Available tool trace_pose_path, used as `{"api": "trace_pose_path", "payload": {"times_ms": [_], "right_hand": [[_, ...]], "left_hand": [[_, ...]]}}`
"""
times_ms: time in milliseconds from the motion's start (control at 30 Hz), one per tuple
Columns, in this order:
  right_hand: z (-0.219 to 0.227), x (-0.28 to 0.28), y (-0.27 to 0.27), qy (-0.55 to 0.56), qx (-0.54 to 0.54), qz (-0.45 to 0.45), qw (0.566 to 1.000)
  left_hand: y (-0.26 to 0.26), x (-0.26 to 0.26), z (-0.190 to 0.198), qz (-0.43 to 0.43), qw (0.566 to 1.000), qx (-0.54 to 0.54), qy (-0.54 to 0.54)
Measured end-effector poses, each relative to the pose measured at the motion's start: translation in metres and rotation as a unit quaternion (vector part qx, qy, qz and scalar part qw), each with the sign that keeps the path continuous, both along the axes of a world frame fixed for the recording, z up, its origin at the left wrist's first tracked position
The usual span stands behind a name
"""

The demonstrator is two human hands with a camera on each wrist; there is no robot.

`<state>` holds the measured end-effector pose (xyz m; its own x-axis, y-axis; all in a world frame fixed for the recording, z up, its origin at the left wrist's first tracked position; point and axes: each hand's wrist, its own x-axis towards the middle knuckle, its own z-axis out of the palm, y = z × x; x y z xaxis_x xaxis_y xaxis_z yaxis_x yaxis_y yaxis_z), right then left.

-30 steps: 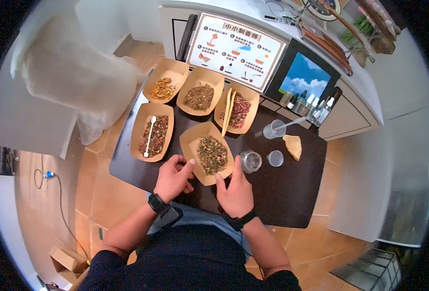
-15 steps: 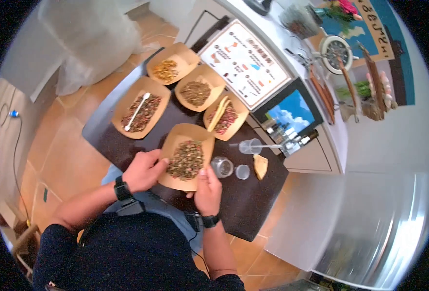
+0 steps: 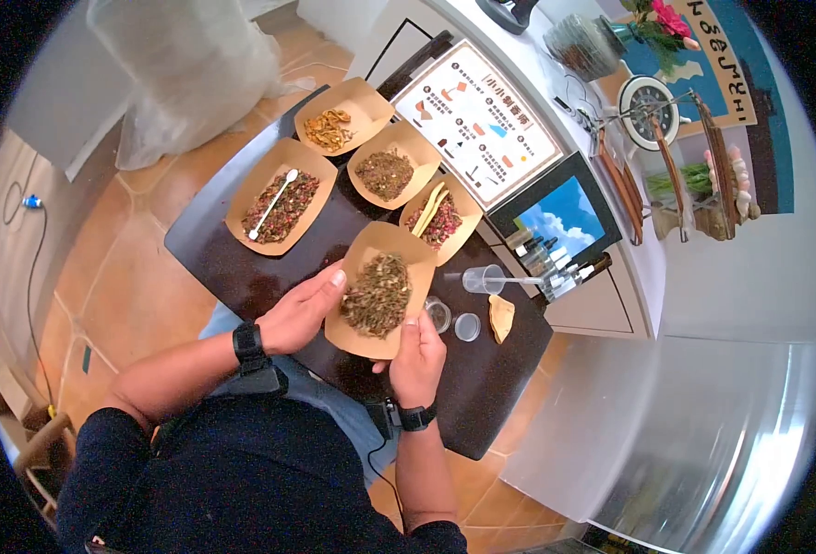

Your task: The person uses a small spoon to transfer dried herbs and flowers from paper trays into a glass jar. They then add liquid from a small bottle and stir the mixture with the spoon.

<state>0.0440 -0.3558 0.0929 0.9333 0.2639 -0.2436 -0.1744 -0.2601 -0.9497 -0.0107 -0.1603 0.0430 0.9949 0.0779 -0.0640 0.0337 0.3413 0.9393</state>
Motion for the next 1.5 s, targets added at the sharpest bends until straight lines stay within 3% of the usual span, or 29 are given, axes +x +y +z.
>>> {"api": "trace_pose_path", "payload": {"times_ms": [300,400,600,667,700,800,900,1100,1233,1300,1400,1500], "right_hand": [[-0.004,-0.006,0.006,0.007,-0.012,0.03,0.999],[-0.005,-0.009,0.008,-0.058,-0.04,0.004,0.998],[0.004,-0.017,0.003,-0.009,-0.104,0.032,0.994],[-0.005,-0.016,0.0,-0.126,-0.165,0.018,0.978],[0.001,-0.016,0.002,-0.082,-0.17,0.025,0.982],[0.0,-0.018,0.003,-0.153,-0.17,0.014,0.973],[0.005,-0.025,0.001,-0.126,-0.202,0.051,0.97],[-0.002,-0.025,-0.001,-0.235,-0.147,0.027,0.96],[0.003,-0.025,-0.001,-0.145,-0.157,0.03,0.976],[0.005,-0.026,0.004,-0.232,-0.16,0.023,0.959],[0.005,-0.024,0.006,-0.277,-0.152,0.004,0.949],[-0.002,-0.021,0.0,-0.234,-0.152,0.028,0.96]], "left_hand": [[-0.003,-0.003,-0.004,0.015,1.0,-0.014,-0.002],[-0.005,-0.005,0.005,0.017,1.0,-0.013,0.008],[-0.009,-0.007,0.004,-0.013,0.997,-0.062,0.054],[-0.013,-0.004,0.0,-0.013,0.995,-0.082,0.052],[-0.016,-0.004,-0.002,-0.015,0.993,-0.107,0.058],[-0.021,-0.005,-0.006,-0.017,0.989,-0.132,0.065],[-0.024,-0.01,0.002,-0.01,0.99,-0.128,0.059],[-0.022,-0.016,0.016,-0.019,0.988,-0.143,0.058],[-0.019,-0.015,0.023,-0.019,0.989,-0.123,0.079],[-0.018,-0.013,0.023,-0.019,0.99,-0.113,0.082],[-0.021,-0.012,0.019,-0.026,0.988,-0.132,0.078],[-0.025,-0.015,0.017,-0.009,0.991,-0.109,0.076]]}}
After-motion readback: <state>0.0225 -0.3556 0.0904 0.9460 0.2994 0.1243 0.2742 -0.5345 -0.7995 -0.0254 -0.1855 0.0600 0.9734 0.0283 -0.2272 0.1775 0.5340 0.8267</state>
